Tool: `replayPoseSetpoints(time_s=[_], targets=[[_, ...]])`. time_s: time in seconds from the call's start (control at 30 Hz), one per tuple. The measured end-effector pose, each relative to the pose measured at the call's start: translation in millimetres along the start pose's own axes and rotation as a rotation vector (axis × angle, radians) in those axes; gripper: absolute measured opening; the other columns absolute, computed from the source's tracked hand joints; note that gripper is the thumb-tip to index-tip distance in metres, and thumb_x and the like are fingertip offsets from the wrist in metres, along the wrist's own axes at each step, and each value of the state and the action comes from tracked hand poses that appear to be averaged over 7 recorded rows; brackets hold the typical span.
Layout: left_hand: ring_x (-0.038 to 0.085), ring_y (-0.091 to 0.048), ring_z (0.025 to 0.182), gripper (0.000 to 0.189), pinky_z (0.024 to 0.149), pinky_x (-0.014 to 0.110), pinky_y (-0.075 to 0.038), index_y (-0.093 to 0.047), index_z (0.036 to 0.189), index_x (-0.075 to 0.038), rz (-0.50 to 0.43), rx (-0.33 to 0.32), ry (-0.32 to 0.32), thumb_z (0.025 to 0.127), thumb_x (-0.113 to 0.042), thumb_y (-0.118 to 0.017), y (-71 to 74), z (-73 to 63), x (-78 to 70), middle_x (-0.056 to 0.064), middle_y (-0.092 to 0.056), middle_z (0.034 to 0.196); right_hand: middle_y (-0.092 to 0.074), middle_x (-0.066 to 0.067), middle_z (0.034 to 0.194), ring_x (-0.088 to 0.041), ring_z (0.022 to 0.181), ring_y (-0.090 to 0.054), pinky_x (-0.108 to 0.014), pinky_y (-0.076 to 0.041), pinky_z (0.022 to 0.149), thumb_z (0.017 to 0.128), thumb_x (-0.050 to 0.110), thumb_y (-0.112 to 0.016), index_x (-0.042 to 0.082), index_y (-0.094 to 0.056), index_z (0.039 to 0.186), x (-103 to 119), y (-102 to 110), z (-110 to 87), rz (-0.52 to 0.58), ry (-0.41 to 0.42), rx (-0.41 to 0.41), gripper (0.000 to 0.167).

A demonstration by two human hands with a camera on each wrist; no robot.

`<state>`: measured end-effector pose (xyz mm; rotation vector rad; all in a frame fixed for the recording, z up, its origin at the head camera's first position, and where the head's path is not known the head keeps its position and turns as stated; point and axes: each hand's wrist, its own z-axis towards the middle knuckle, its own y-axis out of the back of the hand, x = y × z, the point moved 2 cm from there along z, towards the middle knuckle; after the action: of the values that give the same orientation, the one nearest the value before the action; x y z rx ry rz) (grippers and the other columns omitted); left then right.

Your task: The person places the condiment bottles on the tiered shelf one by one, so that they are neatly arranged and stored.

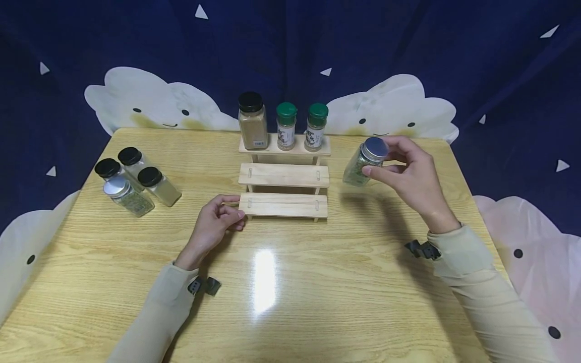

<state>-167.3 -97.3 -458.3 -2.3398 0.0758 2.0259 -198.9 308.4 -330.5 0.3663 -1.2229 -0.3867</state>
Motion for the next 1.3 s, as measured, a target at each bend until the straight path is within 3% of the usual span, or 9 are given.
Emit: replayPoseSetpoints(time_s=[0.7, 1.3], targets=[[0.019, -0.071, 0.071, 0.04, 0.07, 0.028, -0.068, -0.059, 0.138, 0.011, -0.012, -0.006, -0.001, 0.1, 0.015, -0.068, 0.5, 1.5, 0.4, 0.021, -0.074, 0.093, -0.073, -0.005, 0.121, -0.018, 0.109, -0.069, -0.018, -0.063, 0.083, 0.088, -0.007, -0.087, 0.007, -0.071, 0.139, 21, -26, 10.7, 0.093, 0.058, 0.074, 0.055], [0.019, -0.071, 0.072, 0.04, 0.071, 0.029, -0.068, -0.058, 0.139, 0.011, -0.024, -0.006, 0.018, 0.1, 0.016, -0.067, 0.3, 1.9, 1.7, 0.023, -0.073, 0.095, -0.073, -0.003, 0.117, -0.017, 0.106, -0.069, -0.018, -0.064, 0.085, 0.086, -0.013, -0.085, 0.006, -0.071, 0.138, 26, -44, 17.0, 0.14, 0.088, 0.118, 0.057]])
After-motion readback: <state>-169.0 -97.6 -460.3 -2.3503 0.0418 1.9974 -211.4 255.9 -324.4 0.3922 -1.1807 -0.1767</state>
